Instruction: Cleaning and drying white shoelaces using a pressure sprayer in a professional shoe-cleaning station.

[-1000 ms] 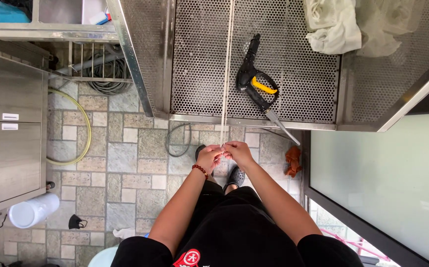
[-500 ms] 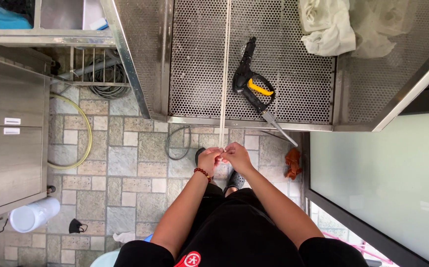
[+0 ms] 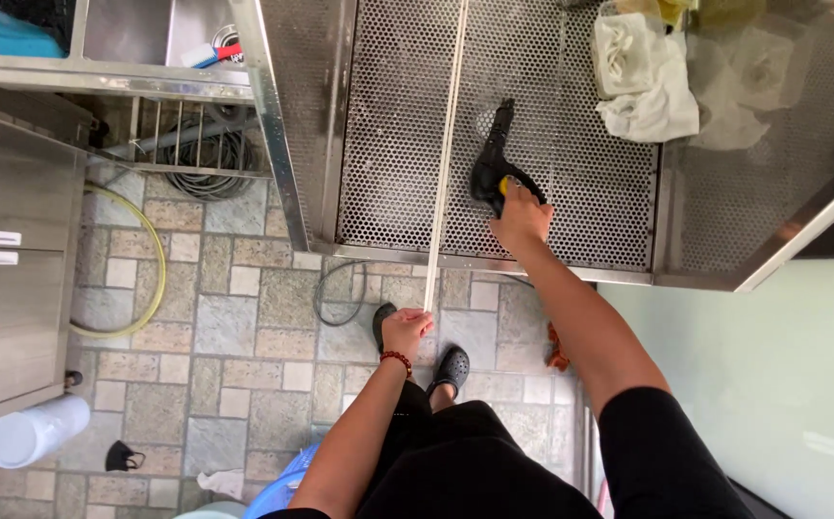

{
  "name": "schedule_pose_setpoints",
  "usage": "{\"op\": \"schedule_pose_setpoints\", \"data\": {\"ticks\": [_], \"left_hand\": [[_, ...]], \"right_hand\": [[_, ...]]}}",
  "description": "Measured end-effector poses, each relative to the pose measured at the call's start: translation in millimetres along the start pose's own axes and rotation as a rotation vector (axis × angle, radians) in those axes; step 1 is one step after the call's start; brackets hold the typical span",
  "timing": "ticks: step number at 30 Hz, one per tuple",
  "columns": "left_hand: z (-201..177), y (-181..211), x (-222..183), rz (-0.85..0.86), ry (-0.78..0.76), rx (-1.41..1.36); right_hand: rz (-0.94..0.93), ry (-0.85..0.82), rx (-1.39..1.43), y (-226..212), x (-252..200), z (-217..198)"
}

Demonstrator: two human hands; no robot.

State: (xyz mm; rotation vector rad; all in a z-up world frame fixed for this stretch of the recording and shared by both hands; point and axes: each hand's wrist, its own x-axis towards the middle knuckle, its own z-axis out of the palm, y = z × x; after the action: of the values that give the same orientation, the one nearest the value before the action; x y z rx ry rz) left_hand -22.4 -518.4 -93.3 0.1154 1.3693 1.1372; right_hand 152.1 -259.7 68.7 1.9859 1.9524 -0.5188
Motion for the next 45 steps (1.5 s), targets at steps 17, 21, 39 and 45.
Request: {"op": "schedule_pose_setpoints", "data": {"ticks": [17, 21, 39, 45], "left_hand": [[91, 63, -17, 0.215, 0.011, -0.153], [118, 129, -38, 0.42, -0.128, -0.293], [44, -10, -5, -0.011, 0.086, 0.14], [45, -20, -4, -0.065, 0.089, 0.073]], "right_hand": [[0.016, 0.297, 0.74, 83, -277, 8], [0.074, 0.338, 0.854, 90, -291, 2], [-0.04, 0.108, 0.766, 75, -332, 4], [0.05, -0.005, 0.746, 74, -344, 7]]}}
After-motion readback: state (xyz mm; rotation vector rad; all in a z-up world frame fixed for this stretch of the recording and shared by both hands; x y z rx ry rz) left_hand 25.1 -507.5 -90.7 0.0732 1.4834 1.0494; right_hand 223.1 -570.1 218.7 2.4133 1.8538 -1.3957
